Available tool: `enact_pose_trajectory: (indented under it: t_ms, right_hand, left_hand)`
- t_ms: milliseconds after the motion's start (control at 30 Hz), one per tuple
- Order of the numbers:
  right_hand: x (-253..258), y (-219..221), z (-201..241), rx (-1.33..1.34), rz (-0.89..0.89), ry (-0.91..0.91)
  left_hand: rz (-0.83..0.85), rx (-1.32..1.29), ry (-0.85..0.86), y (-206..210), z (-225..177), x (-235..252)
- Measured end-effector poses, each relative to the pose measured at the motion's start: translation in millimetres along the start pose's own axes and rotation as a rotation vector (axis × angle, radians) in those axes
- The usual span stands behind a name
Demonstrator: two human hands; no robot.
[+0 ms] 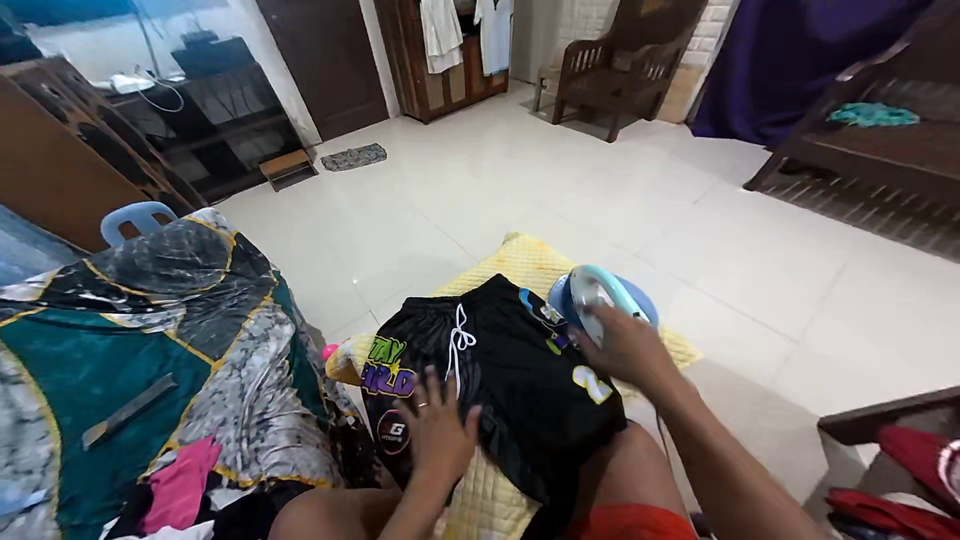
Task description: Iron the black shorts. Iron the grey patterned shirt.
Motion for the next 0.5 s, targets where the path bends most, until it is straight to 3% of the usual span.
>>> enact_pose_trajectory:
  t_ms: [100,233,400,433,500]
  right_hand:
    - [59.6,-20.2,-45.6,-0.042,-0.127,0.217]
    - [103.3,6.1,-96.1,-0.008,0.077,0.387]
    - [97.3,9.8,-108.5,0.034,0.147,0.405]
    - [93.1,6.7,-106.9,0.050,0.139,0.400]
    - [79.0,-0.9,-95.2,0.091,0.071,0.368]
  left_hand:
    - [0.028,-0.033,0.166,26.5,-67.8,-12.8]
    - [0.143,0.011,0.183,63.3,-115.7,-38.2]
    - [0.353,-0.116,0.668,62.5,-110.1,-81.5]
    - [0.358,-0.167,0.722,56.5,-102.9,-81.2]
    - [0.229,-0.275,0.662,37.3,-83.8,-69.7]
Point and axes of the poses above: each hand's wrist, its own x-axis towards the middle knuckle, its own y-axis out of the palm, z = x × y, the point moved 4 cm from there along x, towards the middle knuckle, and after that the axes turned 13 degrees about -y, right-handed, at the moved point
